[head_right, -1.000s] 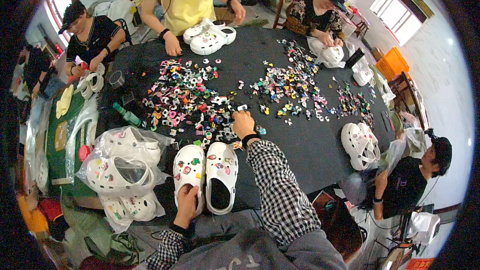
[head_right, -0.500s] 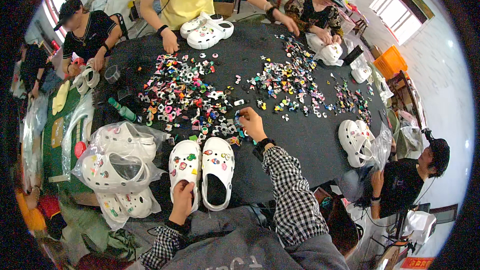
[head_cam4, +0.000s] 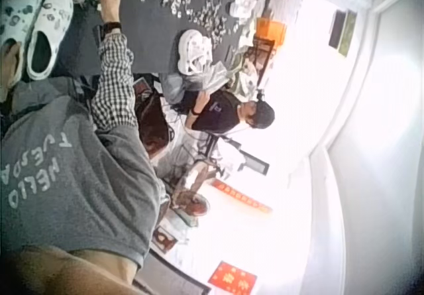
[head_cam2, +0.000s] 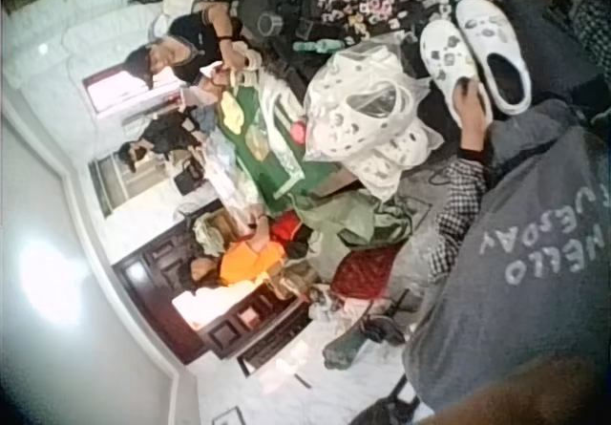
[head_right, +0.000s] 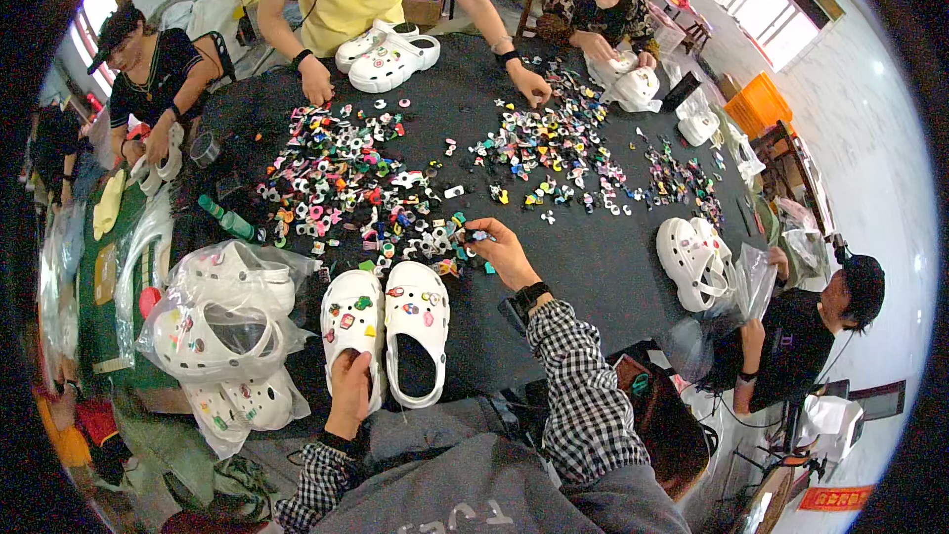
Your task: Attaching decorative charms to white clogs at a manufacturing or assembly station.
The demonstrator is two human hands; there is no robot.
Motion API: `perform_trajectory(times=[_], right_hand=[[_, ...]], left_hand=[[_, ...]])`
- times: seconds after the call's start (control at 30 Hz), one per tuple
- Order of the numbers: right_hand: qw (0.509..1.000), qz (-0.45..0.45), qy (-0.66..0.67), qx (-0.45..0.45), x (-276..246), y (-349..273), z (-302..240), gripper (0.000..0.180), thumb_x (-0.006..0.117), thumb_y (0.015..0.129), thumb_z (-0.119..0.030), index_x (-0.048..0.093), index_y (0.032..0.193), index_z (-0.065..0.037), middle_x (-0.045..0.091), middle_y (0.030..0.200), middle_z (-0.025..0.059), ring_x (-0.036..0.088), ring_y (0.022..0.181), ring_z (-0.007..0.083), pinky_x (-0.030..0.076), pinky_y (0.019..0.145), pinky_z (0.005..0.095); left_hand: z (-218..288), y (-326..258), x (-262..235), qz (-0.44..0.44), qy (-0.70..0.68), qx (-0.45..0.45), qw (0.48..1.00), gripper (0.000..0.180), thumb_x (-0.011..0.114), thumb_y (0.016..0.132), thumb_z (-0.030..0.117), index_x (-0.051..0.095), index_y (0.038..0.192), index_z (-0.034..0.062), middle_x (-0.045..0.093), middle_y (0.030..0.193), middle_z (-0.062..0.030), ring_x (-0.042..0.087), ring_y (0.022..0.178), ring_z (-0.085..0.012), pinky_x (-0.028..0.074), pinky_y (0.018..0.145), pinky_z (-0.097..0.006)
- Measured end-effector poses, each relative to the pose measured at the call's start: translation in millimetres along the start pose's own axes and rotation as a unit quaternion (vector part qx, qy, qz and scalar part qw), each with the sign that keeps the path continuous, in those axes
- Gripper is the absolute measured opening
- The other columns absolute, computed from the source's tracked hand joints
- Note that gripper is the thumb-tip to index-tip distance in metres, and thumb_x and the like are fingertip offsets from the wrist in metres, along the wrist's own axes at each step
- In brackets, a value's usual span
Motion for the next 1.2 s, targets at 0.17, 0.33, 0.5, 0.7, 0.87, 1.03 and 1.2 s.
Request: perform_trajectory(times=[0.17,0.33,0.5,0.7,0.87,1.03,1.2], right_hand=[[0.999,0.041,-0.003,0.002,-21.4,-15.3,1.9,0.028,0.05,0.087,0.0,0.053,0.115,-0.004,0.057,0.108,0.0057,0.056,0.099,0.0134,0.046,0.087,0.0264],[0.996,0.076,-0.037,-0.009,-45.5,-31.4,5.5,0.03,0.051,0.087,-0.004,0.053,0.117,-0.003,0.057,0.106,0.0048,0.054,0.095,0.0108,0.044,0.085,0.0248],[0.989,0.105,-0.098,-0.036,-71.6,-38.1,16.3,0.032,0.051,0.085,-0.003,0.054,0.117,-0.002,0.058,0.107,0.0051,0.053,0.092,0.0108,0.042,0.084,0.0255],[0.961,0.134,-0.24,-0.037,-90.1,-43.6,26.1,0.038,0.05,0.083,0.003,0.053,0.12,-0.002,0.057,0.107,0.005,0.052,0.098,0.0093,0.043,0.082,0.0235],[0.986,0.159,-0.007,-0.053,-81.8,-52.5,26.6,0.024,0.048,0.091,-0.004,0.053,0.113,0.005,0.058,0.107,0.0096,0.059,0.096,0.0167,0.049,0.087,0.0282],[0.977,0.209,0.044,0.011,-95.5,-71.2,35.9,0.023,0.047,0.094,-0.01,0.053,0.108,0.007,0.058,0.101,0.0112,0.061,0.094,0.0208,0.053,0.085,0.0297],[0.973,0.216,0.074,0.024,-101.2,-82.1,45.2,0.022,0.05,0.094,-0.013,0.055,0.106,0.004,0.058,0.096,0.0082,0.063,0.086,0.0191,0.053,0.081,0.0286]], left_hand=[[4.2,-1.9,3.6,0.001,-0.014,0.0,1.0,0.02,0.056,0.086,0.002,0.056,0.106,-0.0023,0.059,0.104,-0.0052,0.055,0.095,-0.0145,0.041,0.086,-0.027],[7.9,-2.5,5.1,0.03,-0.016,0.01,0.999,0.018,0.058,0.086,0.002,0.057,0.103,-0.0011,0.059,0.102,-0.0046,0.055,0.093,-0.0137,0.041,0.084,-0.027],[3.5,-0.9,-1.6,0.023,0.009,-0.006,1.0,0.026,0.056,0.086,0.002,0.052,0.111,-0.0028,0.056,0.112,-0.0087,0.054,0.103,-0.0182,0.041,0.092,-0.031],[2.3,0.8,-0.9,0.017,0.0,0.007,1.0,0.029,0.056,0.085,0.003,0.051,0.114,-0.0037,0.055,0.115,-0.0092,0.053,0.105,-0.0185,0.04,0.094,-0.031],[0.8,1.1,-7.6,0.012,-0.005,0.011,1.0,0.029,0.057,0.085,0.003,0.051,0.113,-0.0031,0.055,0.115,-0.009,0.053,0.105,-0.0185,0.04,0.094,-0.032],[9.5,-2.2,7.5,0.005,-0.015,0.016,1.0,0.016,0.056,0.086,0.001,0.057,0.102,-0.0017,0.059,0.103,-0.0049,0.055,0.096,-0.014,0.041,0.086,-0.027],[10.3,-1.5,8.8,0.012,-0.028,0.021,0.999,0.019,0.056,0.087,0.001,0.056,0.105,-0.0025,0.059,0.105,-0.0054,0.055,0.096,-0.0146,0.042,0.086,-0.028]])
Point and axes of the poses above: each hand's wrist, its own y-axis towards the middle knuckle, its own x-axis out of the palm, z = x × y, the point moved 9 cm from there along y, towards the middle knuckle
